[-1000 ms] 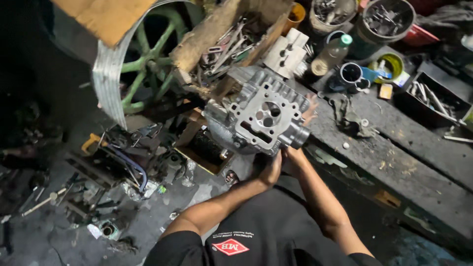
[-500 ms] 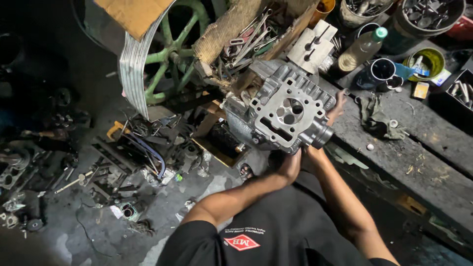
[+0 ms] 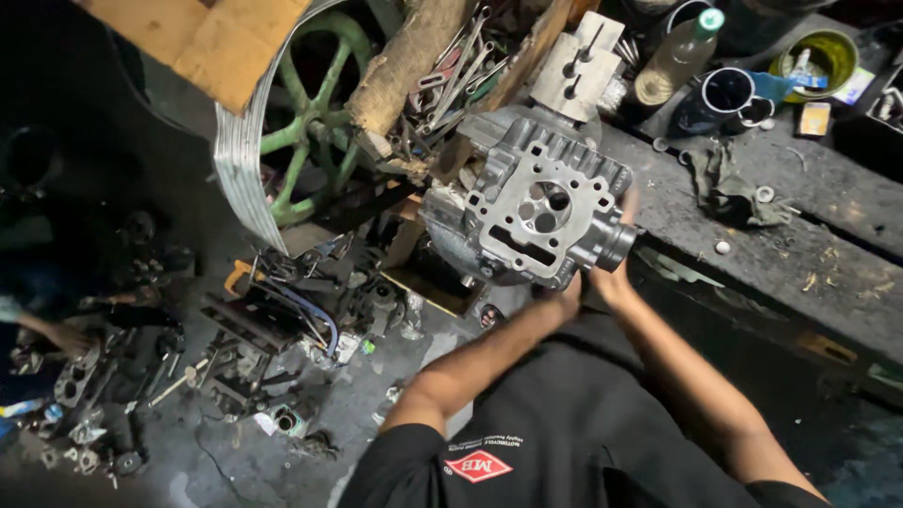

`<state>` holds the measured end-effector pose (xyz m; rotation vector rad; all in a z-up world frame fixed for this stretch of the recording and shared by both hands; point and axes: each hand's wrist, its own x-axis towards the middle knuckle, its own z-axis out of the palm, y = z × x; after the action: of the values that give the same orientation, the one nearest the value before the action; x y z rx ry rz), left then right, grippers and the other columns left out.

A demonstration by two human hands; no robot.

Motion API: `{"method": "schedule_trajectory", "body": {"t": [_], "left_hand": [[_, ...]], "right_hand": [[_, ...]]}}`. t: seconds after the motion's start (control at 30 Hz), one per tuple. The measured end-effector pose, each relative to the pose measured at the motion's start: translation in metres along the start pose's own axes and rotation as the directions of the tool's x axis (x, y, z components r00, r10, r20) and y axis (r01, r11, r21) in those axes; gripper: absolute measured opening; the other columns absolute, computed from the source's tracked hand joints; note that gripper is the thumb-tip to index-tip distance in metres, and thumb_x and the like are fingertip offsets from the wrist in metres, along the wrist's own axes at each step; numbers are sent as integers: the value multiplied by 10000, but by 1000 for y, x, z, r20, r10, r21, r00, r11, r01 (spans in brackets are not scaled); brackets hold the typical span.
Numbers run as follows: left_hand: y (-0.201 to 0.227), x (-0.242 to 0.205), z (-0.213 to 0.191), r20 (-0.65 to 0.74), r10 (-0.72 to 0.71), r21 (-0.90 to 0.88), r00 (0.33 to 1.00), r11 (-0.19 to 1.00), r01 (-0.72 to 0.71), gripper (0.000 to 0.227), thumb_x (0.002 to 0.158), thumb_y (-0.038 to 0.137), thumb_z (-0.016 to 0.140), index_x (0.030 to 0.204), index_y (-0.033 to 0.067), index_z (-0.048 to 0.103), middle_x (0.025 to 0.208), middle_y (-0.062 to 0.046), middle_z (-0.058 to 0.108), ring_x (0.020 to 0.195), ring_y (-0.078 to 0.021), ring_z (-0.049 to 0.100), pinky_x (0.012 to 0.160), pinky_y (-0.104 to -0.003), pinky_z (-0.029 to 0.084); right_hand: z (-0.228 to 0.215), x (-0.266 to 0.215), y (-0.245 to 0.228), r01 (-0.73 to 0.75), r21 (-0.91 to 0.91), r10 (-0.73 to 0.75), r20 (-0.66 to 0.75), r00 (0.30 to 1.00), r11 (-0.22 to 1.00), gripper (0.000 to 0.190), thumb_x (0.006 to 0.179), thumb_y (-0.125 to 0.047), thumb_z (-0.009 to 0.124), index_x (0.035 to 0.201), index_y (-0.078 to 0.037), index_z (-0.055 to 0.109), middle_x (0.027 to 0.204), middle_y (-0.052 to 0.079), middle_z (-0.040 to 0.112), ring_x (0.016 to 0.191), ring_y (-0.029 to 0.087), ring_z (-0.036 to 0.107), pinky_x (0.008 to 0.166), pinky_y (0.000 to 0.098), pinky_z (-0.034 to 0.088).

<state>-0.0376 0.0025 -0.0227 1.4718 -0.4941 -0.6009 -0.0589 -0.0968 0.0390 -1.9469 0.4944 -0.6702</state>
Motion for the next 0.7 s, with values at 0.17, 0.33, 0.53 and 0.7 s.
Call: {"method": "schedule_trajectory", "body": {"t": [0.17,0.33,0.53,0.7], "left_hand": [[-8,31,-12,43,-30,-30,999,999,32,515,1135,323,330,1495,-32,429,1529,-168,447,1421,-267,389,1168,-367,329],[-2,-17,0,-46,55,46,997,998,-53,518,1136,323,324,1503,-32,419,1543,-167,433,1433,-265,375,1179,-368,318],[-11,37,-8,42,-19,-59,999,998,21,523,1138,323,317,1512,-31,407,1559,-167,417,1447,-264,359,1192,-368,304],[-13,1,-1,-20,29,-5,999,1000,-29,526,1140,322,311,1520,-31,397,1574,-166,403,1459,-263,345,1202,-369,293]], "right_hand": [[12,-25,19,-139,-59,150,336,930,989,442,992,-23,444,1424,-15,538,1440,221,591,1369,371,538,1133,460,445],[2,18,51,-261,176,176,391,903,949,419,1009,-48,430,1406,-4,558,1398,200,623,1315,331,578,1102,448,476],[10,-37,48,-277,-80,288,274,918,958,403,1029,-78,413,1383,9,582,1349,174,662,1251,283,627,1065,434,512],[9,0,50,-381,140,297,409,863,914,414,1018,-88,425,1395,3,570,1358,174,652,1247,273,614,1049,433,509]]}}
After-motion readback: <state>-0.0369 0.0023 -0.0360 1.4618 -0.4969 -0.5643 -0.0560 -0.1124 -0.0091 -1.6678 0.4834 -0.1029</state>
